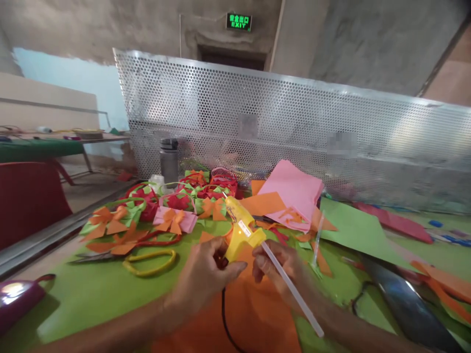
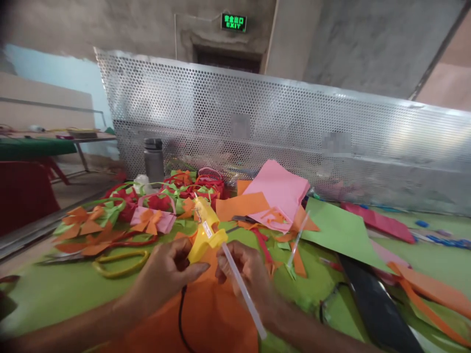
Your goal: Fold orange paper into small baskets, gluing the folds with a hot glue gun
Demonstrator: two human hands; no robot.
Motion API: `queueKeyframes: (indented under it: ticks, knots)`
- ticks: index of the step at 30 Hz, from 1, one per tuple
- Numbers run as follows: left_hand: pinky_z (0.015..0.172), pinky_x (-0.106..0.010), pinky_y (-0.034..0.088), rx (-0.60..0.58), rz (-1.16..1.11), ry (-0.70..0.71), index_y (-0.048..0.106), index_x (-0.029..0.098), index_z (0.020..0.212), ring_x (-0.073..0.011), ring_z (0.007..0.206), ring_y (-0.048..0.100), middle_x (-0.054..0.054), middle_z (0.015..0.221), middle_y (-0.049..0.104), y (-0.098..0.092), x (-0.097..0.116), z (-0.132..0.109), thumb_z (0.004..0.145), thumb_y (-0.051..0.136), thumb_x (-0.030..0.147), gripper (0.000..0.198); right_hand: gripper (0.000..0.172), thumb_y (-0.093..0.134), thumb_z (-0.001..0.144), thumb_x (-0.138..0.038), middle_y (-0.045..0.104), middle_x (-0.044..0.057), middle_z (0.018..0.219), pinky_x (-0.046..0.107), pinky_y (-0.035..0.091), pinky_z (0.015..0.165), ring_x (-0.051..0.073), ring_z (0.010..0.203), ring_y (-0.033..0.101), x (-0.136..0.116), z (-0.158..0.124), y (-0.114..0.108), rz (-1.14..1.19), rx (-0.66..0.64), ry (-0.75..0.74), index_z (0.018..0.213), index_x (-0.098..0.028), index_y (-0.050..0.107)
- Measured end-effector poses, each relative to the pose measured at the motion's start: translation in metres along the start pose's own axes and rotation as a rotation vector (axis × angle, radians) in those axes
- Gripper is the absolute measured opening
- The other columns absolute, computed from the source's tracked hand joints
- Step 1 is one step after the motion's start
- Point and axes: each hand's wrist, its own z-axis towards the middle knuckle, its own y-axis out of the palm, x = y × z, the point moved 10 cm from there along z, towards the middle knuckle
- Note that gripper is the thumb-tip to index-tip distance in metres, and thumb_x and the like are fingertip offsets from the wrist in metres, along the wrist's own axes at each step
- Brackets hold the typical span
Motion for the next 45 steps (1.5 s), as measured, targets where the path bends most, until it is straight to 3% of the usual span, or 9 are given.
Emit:
queueKeyframes:
  ticks: [9, 14, 18, 23, 30, 34, 38, 42, 45]
  knots:
    - [0.045, -0.022, 0.024, 0.066, -0.148, -0.046, 0.047, 0.019, 0.058, -0.0091, 0.046, 0.033, 0.007, 0.048, 0.039, -0.003, -0.02, 0.0, 0.061, 0.069, 0.035, 0.028, 0.047, 0.037, 0.086, -0.057, 0.062, 0.003, 0.06, 0.029, 0.047, 0.057, 0.013, 0.055, 0.058, 0.014, -0.007, 0.002, 0.179, -0.059, 0.194, 0.079, -0.016, 0.059]
    - [0.045, -0.021, 0.024, 0.111, -0.097, -0.037, 0.046, 0.019, 0.062, -0.0083, 0.045, 0.03, 0.009, 0.047, 0.035, -0.011, -0.024, 0.004, 0.062, 0.071, 0.037, 0.031, 0.041, 0.058, 0.074, -0.056, 0.057, -0.002, 0.051, 0.022, 0.038, 0.047, 0.009, 0.043, 0.05, 0.003, -0.016, 0.012, 0.132, -0.133, 0.229, 0.082, -0.017, 0.055]
    - [0.055, -0.021, 0.037, 0.133, -0.274, 0.018, 0.053, 0.018, 0.078, -0.0105, 0.058, 0.045, 0.004, 0.064, 0.05, -0.015, -0.018, 0.005, 0.064, 0.071, 0.03, 0.025, 0.033, 0.053, 0.081, -0.05, 0.052, -0.004, 0.049, 0.021, 0.036, 0.047, 0.008, 0.044, 0.046, -0.008, -0.01, 0.0, -0.011, -0.052, 0.113, 0.077, -0.017, 0.055]
    - [0.069, -0.023, 0.043, -0.016, -0.73, -0.067, 0.054, 0.019, 0.102, -0.0147, 0.079, 0.055, -0.001, 0.085, 0.061, 0.003, -0.015, 0.005, 0.064, 0.072, 0.022, 0.042, 0.036, 0.043, 0.087, -0.047, 0.05, -0.003, 0.054, 0.023, 0.038, 0.051, 0.01, 0.05, 0.048, -0.02, -0.003, -0.01, -0.228, -0.06, -0.009, 0.069, -0.018, 0.053]
    - [0.068, -0.022, 0.043, -0.174, -1.054, -0.281, 0.067, 0.019, 0.083, -0.0121, 0.072, 0.058, -0.001, 0.079, 0.067, 0.03, -0.029, -0.003, 0.057, 0.08, 0.023, 0.03, 0.037, 0.033, 0.092, -0.039, 0.048, -0.003, 0.056, 0.023, 0.034, 0.049, 0.01, 0.051, 0.046, -0.032, -0.003, -0.02, -0.639, -0.057, -0.113, 0.067, -0.019, 0.051]
    - [0.056, -0.023, 0.043, -0.283, -1.046, -0.23, 0.067, 0.017, 0.083, -0.0153, 0.068, 0.058, -0.005, 0.077, 0.067, 0.037, -0.022, -0.006, 0.056, 0.08, 0.026, 0.032, 0.025, 0.037, 0.092, -0.028, 0.058, -0.002, 0.062, 0.022, 0.035, 0.048, 0.011, 0.053, 0.052, -0.053, -0.01, -0.013, -0.828, -0.019, -0.307, 0.08, -0.019, 0.057]
    - [0.067, -0.031, 0.047, -0.307, -0.986, -0.153, 0.069, 0.016, 0.083, -0.0209, 0.078, 0.059, -0.006, 0.076, 0.067, 0.035, -0.014, -0.009, 0.06, 0.078, 0.028, 0.028, 0.015, 0.044, 0.088, -0.017, 0.067, 0.0, 0.076, 0.023, 0.04, 0.055, 0.013, 0.064, 0.062, -0.068, -0.023, -0.006, -0.951, 0.05, -0.471, 0.097, -0.02, 0.057]
    - [0.075, -0.035, 0.047, -0.326, -1.002, -0.169, 0.069, 0.018, 0.089, -0.0206, 0.081, 0.059, -0.006, 0.081, 0.067, 0.036, -0.011, -0.014, 0.062, 0.077, 0.034, 0.033, 0.014, 0.045, 0.087, -0.014, 0.063, -0.002, 0.066, 0.024, 0.037, 0.05, 0.012, 0.054, 0.058, -0.077, -0.033, -0.005, -1.003, 0.102, -0.535, 0.093, -0.02, 0.055]
    - [0.063, -0.029, 0.047, -0.373, -1.052, -0.231, 0.069, 0.018, 0.09, -0.0187, 0.075, 0.059, -0.007, 0.085, 0.066, 0.043, -0.01, -0.02, 0.061, 0.077, 0.038, 0.036, 0.013, 0.045, 0.088, -0.016, 0.061, -0.005, 0.062, 0.023, 0.035, 0.047, 0.011, 0.049, 0.054, -0.081, -0.034, -0.007, -0.974, 0.111, -0.523, 0.096, -0.021, 0.055]
